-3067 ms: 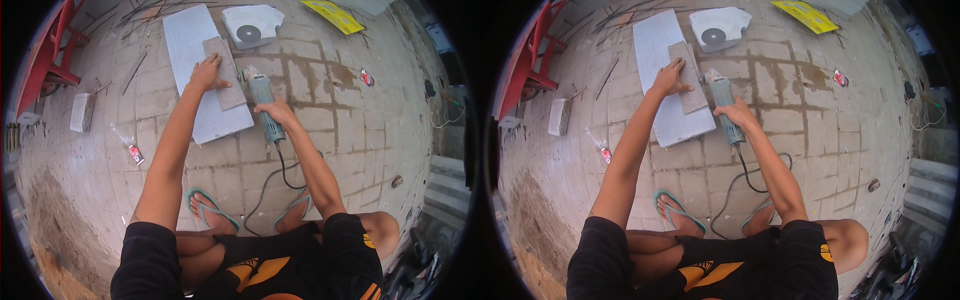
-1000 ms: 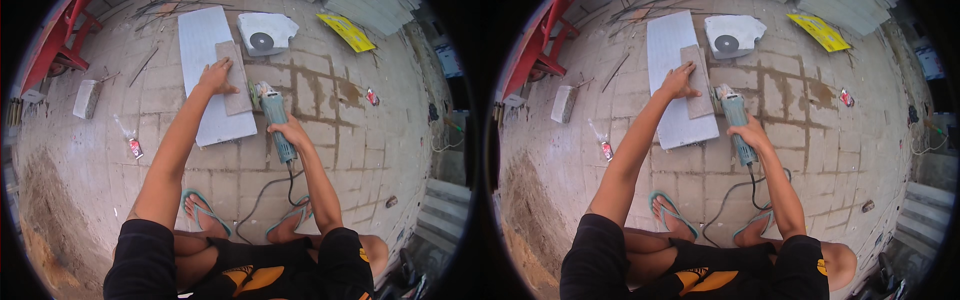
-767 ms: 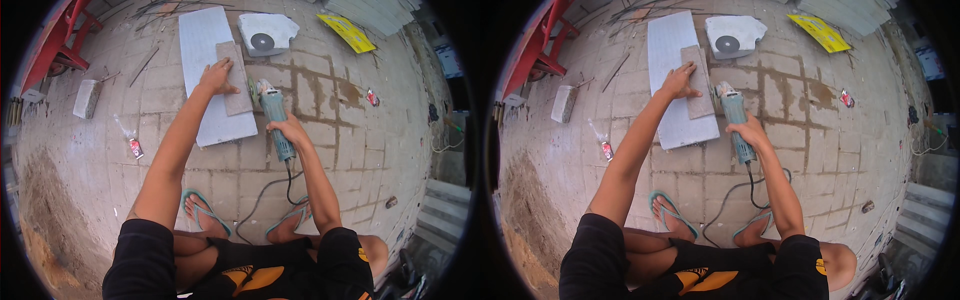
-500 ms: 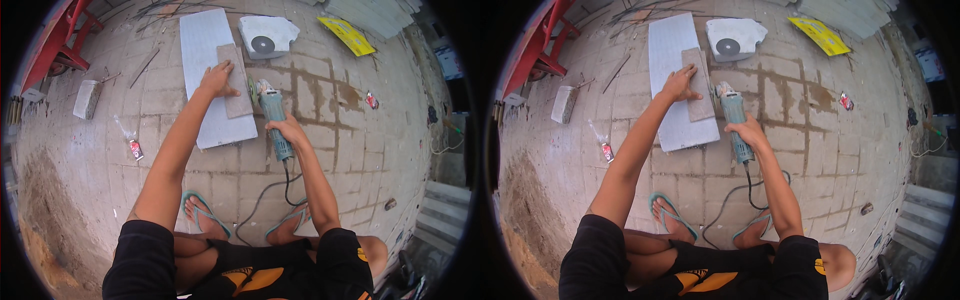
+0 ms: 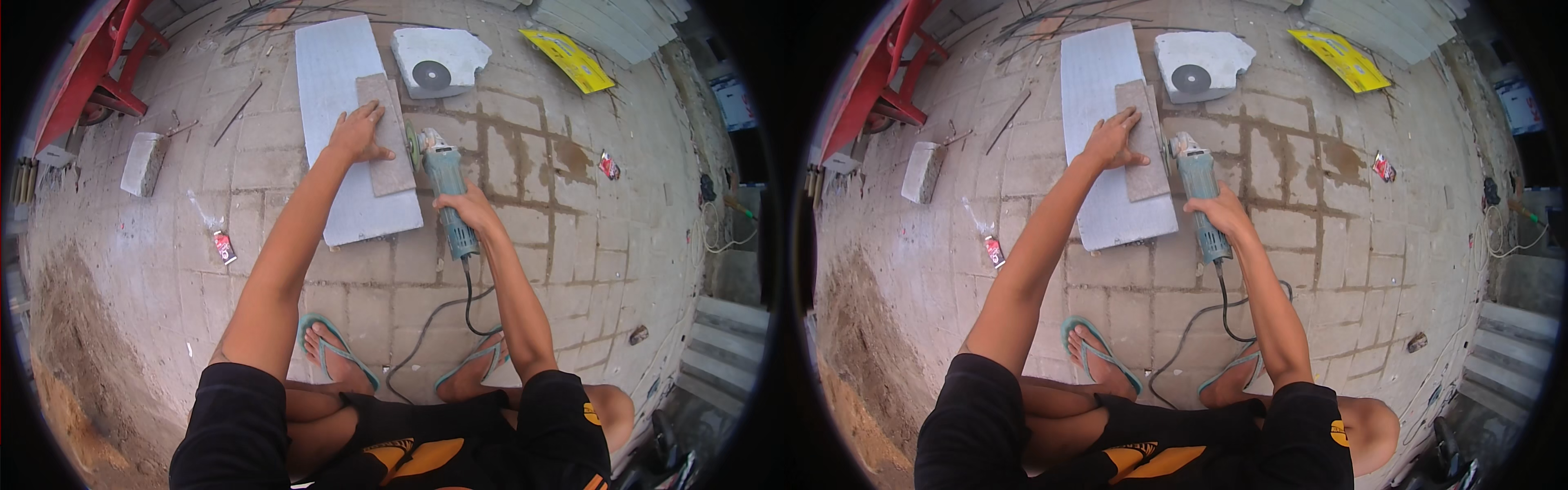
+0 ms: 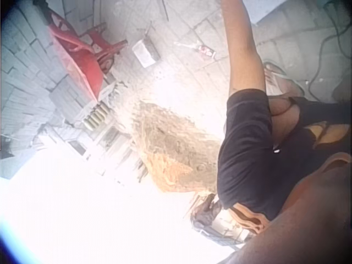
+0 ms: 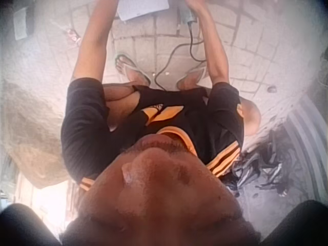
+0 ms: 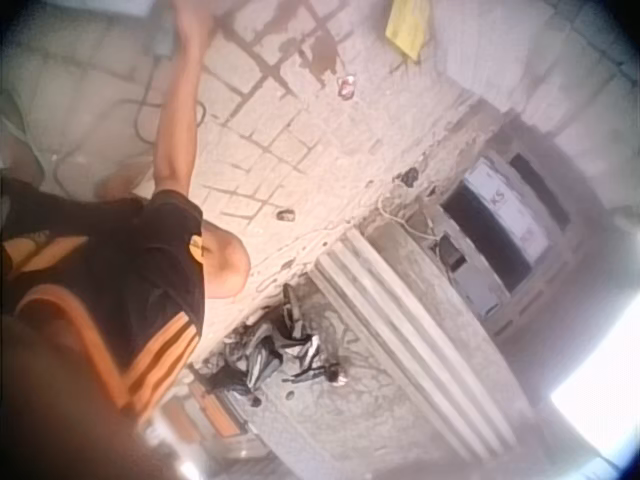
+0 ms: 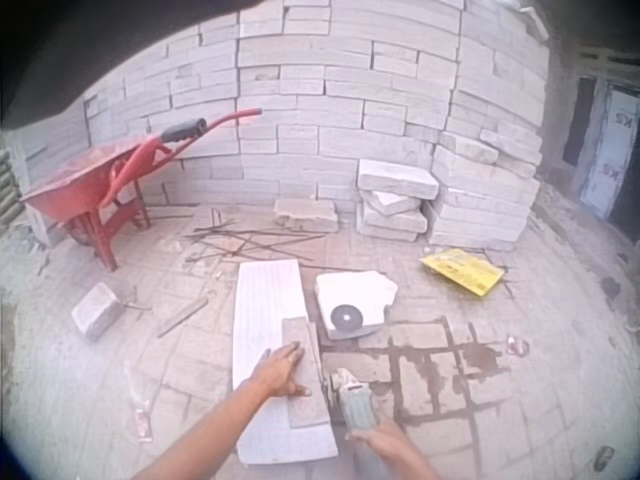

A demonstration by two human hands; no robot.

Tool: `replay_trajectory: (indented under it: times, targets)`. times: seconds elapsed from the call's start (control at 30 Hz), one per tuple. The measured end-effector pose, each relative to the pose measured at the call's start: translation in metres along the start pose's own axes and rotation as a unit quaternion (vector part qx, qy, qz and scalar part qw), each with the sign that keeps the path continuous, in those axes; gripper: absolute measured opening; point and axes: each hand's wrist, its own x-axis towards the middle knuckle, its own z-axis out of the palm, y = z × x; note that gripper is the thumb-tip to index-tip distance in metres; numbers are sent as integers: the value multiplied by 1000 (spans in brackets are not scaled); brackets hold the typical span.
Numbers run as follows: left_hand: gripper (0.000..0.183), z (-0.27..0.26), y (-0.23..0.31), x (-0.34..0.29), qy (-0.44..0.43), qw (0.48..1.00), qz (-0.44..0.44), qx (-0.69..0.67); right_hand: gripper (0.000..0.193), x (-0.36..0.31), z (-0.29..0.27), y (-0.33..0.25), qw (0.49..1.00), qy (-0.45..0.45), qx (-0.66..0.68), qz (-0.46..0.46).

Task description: The person cuts a small tile with an angle grinder, then carries the cut piece inside a building and fits it into a gap in a tiled floor by hand.

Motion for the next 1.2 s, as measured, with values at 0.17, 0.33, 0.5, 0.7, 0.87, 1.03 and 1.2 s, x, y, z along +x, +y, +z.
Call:
replay_trajectory:
  times: [0.17,0.33,0.5,0.7,0.87,1.03,1.2]
  targets:
    - [102,0,1,1,4,1000,4,-4,65,9,0,5,1000,3,11,6]
    - [102,-1,0,-1,-3,1000,-1,-4,64,9,2,1,1000,-2,15,2]
    - [103,0,0,0,0,1000,3,-6,63,15,2,1,1000,-4,6,-16]
    - [104,1,1,1,4,1000,7,-10,64,21,2,1,1000,0,10,-3]
    - [103,2,-2,0,7,1000,7,-12,67,22,4,-5,1000,-8,19,-12]
    - [103,0,-1,-1,7,1000,14,-22,72,25,4,-8,1000,-7,21,-15]
    - [103,0,-1,-2,11,1000,14,-25,73,31,3,-8,1000,-1,15,-4]
